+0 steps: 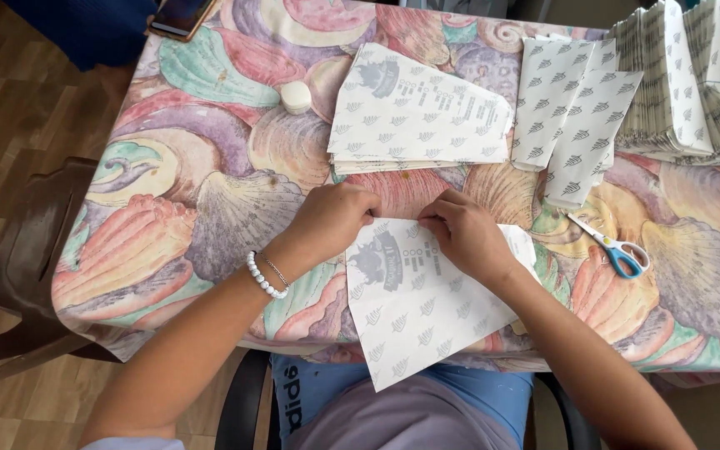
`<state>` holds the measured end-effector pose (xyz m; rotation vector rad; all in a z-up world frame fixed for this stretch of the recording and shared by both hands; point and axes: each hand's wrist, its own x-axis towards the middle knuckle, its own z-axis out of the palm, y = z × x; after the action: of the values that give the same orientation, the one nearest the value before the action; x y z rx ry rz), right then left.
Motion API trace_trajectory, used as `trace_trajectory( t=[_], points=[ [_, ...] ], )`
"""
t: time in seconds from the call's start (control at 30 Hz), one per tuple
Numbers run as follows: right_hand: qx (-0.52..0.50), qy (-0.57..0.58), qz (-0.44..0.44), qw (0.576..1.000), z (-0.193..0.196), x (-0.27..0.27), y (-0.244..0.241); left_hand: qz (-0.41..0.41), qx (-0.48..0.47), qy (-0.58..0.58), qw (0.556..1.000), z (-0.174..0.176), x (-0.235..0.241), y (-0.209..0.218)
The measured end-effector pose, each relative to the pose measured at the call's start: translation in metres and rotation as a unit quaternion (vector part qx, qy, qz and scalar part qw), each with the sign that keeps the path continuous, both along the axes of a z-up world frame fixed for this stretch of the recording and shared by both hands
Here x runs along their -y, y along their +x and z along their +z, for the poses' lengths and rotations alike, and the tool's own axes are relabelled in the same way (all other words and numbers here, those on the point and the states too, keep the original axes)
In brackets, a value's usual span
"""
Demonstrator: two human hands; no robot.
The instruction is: Manually folding printed paper sheets into bags and organizing them into stacks.
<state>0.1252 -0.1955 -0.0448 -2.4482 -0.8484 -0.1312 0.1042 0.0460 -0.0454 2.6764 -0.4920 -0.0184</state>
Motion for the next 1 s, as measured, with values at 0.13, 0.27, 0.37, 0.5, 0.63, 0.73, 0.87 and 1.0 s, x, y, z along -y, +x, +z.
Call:
trace_trajectory(
  t=[0.13,0.27,0.37,0.5,0.63,0.73,0.87,1.0],
  points=[
    [0.011,-0.021,0.005,1.000,-0.017,0.005,0.006,-0.047,-0.011,0.017,0.999,0.006,-0.006,-0.002],
    [0.065,-0.039,0.021,0.997,-0.021,0.006,0.007,-0.097,0.021,0.043,0.994,0.013,-0.012,-0.007],
    [0.077,-0.046,0.041,0.995,-0.013,0.006,0.003,-0.119,0.032,0.038,0.992,0.013,-0.016,-0.009],
    [0.037,-0.141,0.123,0.982,0.026,0.007,0.005,-0.167,0.088,0.033,0.981,0.003,-0.023,-0.009],
    [0.045,-0.147,0.186,0.971,0.039,0.008,0.015,-0.190,0.118,0.035,0.974,-0.001,-0.028,-0.012],
    [0.042,-0.201,0.219,0.954,0.049,0.003,0.014,-0.212,0.161,0.051,0.963,-0.003,-0.029,-0.014],
    [0.101,-0.279,0.232,0.926,0.049,0.003,0.008,-0.238,0.225,0.098,0.940,-0.004,-0.027,-0.013],
    [0.146,-0.291,0.245,0.913,0.049,0.005,0.007,-0.254,0.262,0.139,0.921,0.003,-0.021,-0.014]
  ],
)
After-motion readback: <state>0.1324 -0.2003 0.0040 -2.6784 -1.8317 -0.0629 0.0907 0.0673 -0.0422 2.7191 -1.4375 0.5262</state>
